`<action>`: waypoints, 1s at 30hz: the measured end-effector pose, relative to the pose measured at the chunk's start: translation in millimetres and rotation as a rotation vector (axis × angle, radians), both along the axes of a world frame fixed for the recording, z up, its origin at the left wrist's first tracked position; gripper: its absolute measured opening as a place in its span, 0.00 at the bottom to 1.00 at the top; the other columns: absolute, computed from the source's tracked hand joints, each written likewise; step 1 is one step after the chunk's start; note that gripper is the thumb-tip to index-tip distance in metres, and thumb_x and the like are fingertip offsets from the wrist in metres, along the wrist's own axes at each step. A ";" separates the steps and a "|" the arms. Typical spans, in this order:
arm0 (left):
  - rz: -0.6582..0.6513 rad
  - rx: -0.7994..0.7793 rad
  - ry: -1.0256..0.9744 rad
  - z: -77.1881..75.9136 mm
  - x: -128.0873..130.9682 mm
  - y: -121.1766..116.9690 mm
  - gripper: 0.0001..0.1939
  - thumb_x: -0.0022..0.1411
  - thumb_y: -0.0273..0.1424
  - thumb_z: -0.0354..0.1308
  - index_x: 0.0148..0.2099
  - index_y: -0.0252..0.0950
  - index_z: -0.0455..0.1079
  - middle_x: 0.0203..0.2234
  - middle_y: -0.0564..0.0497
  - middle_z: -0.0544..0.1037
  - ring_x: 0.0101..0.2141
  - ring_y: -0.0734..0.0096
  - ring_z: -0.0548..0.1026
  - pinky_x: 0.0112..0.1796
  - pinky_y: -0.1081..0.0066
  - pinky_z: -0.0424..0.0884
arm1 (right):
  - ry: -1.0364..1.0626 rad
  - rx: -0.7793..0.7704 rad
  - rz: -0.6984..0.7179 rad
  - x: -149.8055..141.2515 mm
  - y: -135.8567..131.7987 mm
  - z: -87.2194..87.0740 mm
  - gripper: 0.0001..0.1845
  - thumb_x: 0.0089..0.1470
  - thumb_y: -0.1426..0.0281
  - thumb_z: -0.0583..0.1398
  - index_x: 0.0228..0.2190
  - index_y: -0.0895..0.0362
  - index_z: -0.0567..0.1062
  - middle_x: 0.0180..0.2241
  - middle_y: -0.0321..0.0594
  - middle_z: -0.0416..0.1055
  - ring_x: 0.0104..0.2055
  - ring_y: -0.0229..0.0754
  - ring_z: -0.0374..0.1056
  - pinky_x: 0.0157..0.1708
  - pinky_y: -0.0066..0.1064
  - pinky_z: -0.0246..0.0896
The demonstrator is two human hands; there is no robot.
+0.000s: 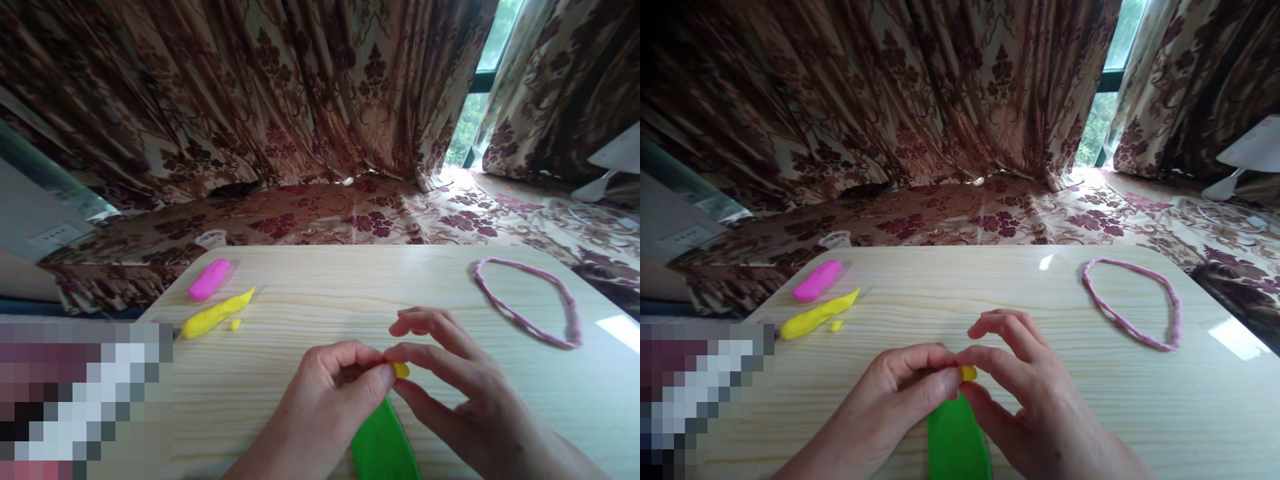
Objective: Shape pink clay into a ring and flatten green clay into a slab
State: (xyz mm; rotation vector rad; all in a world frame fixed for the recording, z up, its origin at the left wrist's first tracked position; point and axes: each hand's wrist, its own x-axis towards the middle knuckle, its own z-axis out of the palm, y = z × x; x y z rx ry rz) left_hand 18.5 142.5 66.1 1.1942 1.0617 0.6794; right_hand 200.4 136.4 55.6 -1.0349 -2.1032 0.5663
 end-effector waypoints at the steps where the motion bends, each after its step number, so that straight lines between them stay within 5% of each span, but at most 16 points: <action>1: 0.000 0.000 -0.004 0.7 -0.4 -0.6 0.09 0.60 0.34 0.55 0.34 0.36 0.74 0.25 0.55 0.74 0.30 0.74 0.69 0.32 0.76 0.64 | 0.000 0.000 -0.001 -0.2 0.1 0.2 0.16 0.53 0.77 0.58 0.43 0.50 0.70 0.47 0.41 0.62 0.55 0.44 0.56 0.50 0.35 0.59; 5: 0.026 0.013 0.003 2.0 -1.5 -2.3 0.14 0.62 0.37 0.52 0.29 0.35 0.72 0.22 0.56 0.70 0.28 0.76 0.66 0.32 0.76 0.62 | 0.011 -0.031 -0.003 0.7 -1.0 0.6 0.15 0.54 0.77 0.57 0.43 0.50 0.71 0.47 0.41 0.61 0.54 0.44 0.56 0.49 0.36 0.60; 12: 0.009 -0.023 -0.018 -1.7 1.1 -2.7 0.10 0.61 0.32 0.55 0.42 0.38 0.75 0.31 0.53 0.78 0.35 0.69 0.72 0.36 0.73 0.64 | 0.047 -0.046 0.010 -0.9 -3.1 -3.1 0.16 0.53 0.76 0.58 0.44 0.50 0.69 0.47 0.41 0.61 0.54 0.44 0.57 0.47 0.35 0.62; 30: -0.003 -0.054 -0.019 -2.9 2.3 -3.0 0.11 0.61 0.34 0.55 0.41 0.38 0.76 0.28 0.54 0.77 0.33 0.72 0.70 0.34 0.74 0.64 | 0.058 -0.044 0.008 -3.1 -1.2 -2.6 0.14 0.53 0.79 0.58 0.39 0.50 0.72 0.45 0.38 0.62 0.52 0.41 0.58 0.49 0.33 0.59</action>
